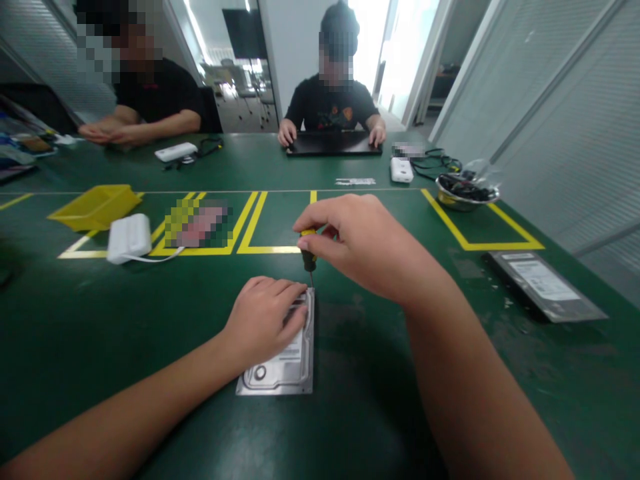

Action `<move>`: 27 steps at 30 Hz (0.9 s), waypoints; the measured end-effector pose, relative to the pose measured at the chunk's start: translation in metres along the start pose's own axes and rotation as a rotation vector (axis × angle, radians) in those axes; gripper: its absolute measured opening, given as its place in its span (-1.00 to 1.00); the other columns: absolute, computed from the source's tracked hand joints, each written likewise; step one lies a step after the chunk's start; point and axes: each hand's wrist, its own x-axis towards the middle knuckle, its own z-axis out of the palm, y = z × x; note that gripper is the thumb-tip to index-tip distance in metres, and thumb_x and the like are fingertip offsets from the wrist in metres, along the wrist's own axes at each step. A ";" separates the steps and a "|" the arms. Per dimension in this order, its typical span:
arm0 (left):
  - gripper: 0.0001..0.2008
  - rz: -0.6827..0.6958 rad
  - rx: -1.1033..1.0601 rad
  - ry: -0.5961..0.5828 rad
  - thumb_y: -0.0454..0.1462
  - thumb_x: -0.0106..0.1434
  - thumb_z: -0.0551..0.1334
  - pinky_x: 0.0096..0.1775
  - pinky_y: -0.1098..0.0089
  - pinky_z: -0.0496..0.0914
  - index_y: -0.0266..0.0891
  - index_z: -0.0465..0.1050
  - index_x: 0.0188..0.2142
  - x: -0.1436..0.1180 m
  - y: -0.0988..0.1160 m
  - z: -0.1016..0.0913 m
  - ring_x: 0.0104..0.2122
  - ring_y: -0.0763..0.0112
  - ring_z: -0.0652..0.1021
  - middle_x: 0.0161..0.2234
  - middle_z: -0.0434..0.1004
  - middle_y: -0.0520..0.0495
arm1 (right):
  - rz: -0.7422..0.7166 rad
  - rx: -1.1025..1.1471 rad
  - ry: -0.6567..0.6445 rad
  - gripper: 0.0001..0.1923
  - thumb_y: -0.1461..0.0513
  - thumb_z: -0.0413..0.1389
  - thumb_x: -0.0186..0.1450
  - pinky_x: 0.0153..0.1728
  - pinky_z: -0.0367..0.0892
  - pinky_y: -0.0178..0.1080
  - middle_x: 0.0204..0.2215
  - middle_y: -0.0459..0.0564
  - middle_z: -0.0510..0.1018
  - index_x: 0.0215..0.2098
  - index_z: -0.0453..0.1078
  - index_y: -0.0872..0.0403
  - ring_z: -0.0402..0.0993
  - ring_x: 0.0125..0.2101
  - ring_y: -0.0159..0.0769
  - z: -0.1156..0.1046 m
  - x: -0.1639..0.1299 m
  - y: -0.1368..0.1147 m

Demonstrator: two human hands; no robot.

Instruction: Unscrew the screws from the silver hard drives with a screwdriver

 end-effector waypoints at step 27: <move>-0.66 -0.029 0.001 -0.028 -0.17 0.35 0.10 -0.02 0.04 0.24 -0.19 0.46 0.05 -0.003 -0.002 -0.001 -0.11 0.11 0.49 -0.10 0.58 -0.09 | -0.145 0.035 -0.029 -0.77 0.33 0.11 0.28 -0.13 0.33 -0.26 -0.20 -0.04 0.63 -0.13 0.54 0.10 0.52 -0.19 -0.31 0.002 0.003 -0.002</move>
